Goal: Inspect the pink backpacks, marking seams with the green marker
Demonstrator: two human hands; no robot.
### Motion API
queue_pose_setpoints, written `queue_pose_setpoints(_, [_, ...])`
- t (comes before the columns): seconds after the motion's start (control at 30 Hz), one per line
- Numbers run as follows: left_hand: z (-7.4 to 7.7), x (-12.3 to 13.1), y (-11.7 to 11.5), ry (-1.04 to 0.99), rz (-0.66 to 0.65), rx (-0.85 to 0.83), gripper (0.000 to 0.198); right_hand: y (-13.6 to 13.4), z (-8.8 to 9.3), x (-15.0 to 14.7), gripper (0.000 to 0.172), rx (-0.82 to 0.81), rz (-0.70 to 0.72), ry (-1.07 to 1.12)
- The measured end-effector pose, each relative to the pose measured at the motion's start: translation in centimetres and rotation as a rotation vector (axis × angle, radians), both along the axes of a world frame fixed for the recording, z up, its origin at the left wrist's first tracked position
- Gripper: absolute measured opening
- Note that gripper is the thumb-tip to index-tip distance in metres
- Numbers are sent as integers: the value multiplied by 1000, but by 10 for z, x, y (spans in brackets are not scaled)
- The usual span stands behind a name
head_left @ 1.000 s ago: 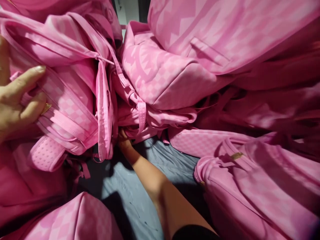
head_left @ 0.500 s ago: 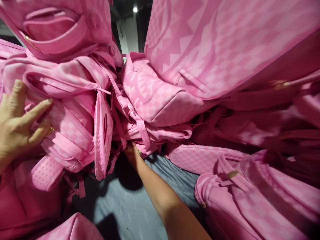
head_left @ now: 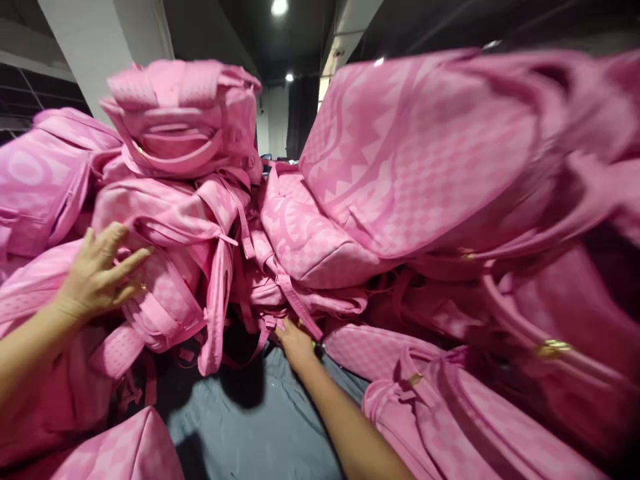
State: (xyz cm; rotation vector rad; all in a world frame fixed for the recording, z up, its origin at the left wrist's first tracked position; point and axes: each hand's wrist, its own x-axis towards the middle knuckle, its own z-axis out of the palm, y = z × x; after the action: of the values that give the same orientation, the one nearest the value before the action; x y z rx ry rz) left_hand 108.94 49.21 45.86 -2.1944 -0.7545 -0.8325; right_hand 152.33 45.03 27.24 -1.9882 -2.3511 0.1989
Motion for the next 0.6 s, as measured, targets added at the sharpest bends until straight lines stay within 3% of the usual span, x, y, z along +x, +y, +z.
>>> queue_pose_setpoints(0.13, [-15, 32, -18, -43, 8, -55, 57, -55, 41, -15, 63, -44, -91, 94])
queue_pose_setpoints(0.23, [-20, 62, -53, -95, 122, -218, 50, -118, 84, 1, 64, -86, -104, 244])
queue_pose_setpoints(0.4, [-13, 127, -151, -104, 267, -480, 58, -236, 164, 51, 54, -103, -119, 443])
queue_pose_setpoints(0.5, [-10, 168, -214, -109, 286, -624, 56, -314, 211, 66, 59, -74, -149, 544])
queue_pose_setpoints(0.6, [-17, 201, -270, -118, 270, -792, 60, -402, 252, 73, 67, -52, -180, 713])
